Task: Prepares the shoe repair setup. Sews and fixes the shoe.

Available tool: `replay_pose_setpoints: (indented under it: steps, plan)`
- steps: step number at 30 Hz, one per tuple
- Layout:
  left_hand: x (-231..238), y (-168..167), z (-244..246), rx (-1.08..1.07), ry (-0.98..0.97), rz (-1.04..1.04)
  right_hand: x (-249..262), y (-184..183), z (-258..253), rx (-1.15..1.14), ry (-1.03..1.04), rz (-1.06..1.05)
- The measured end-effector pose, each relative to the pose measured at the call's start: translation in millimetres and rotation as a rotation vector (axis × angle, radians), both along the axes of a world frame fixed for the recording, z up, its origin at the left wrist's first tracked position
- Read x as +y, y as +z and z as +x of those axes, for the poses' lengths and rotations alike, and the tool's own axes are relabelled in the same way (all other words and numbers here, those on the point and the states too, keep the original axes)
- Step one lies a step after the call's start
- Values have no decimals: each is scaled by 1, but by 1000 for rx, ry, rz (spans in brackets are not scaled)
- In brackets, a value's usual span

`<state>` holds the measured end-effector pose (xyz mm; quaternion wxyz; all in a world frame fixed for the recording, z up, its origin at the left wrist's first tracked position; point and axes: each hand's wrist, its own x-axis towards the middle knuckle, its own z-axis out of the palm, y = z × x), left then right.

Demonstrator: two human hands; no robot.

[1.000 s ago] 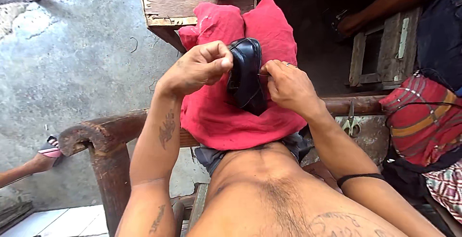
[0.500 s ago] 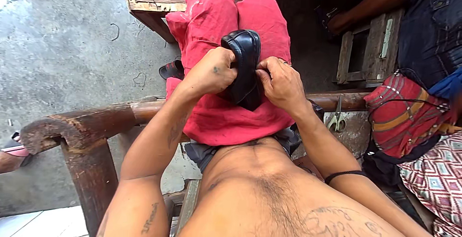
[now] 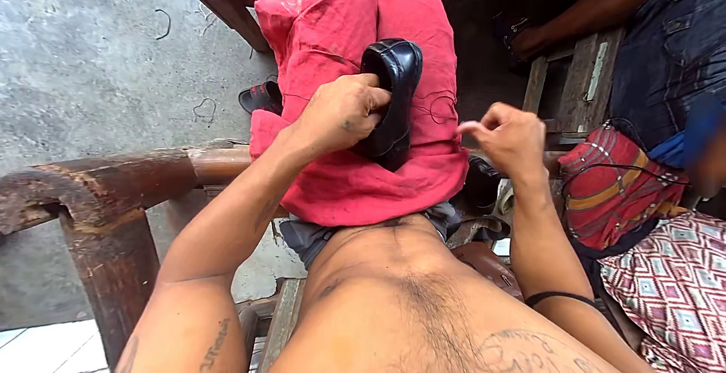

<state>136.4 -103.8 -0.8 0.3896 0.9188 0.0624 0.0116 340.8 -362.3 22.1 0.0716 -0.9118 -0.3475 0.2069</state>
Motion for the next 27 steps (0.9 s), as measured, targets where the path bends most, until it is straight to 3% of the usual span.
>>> replay_pose_setpoints:
  steps: [4, 7, 9, 12, 14, 16, 19, 21, 24, 26, 27]
  plan:
    - [-1, 2, -7, 3, 9, 163, -12, -12, -22, 228, 239, 82]
    - [0, -2, -14, -15, 26, 193, -2, -12, -24, 310, 253, 414]
    - [0, -3, -15, -22, 26, 192, 15, -12, -33, 216, 242, 572]
    - [-1, -3, -16, -28, 37, 188, 48, -14, -48, 20, 241, 448]
    - [-3, -3, -17, -13, 37, 190, 61, -15, -54, 53, 238, 402]
    - [-2, -4, -16, 9, 46, 219, 64, -4, -47, 319, 145, 538]
    - [-4, -5, -16, 21, 53, 260, 57, 7, -31, 869, -157, 896]
    - [-3, -6, -13, 23, 46, 267, 52, 5, -25, 732, -130, 895]
    - [-2, -8, -12, 22, 36, 265, 58, -4, -37, 247, 119, 496]
    - [-2, -9, -11, 21, 32, 262, 68, -13, -53, 107, 164, 301]
    - [-2, -9, -11, 18, 33, 261, 71, -15, -56, 110, 152, 313]
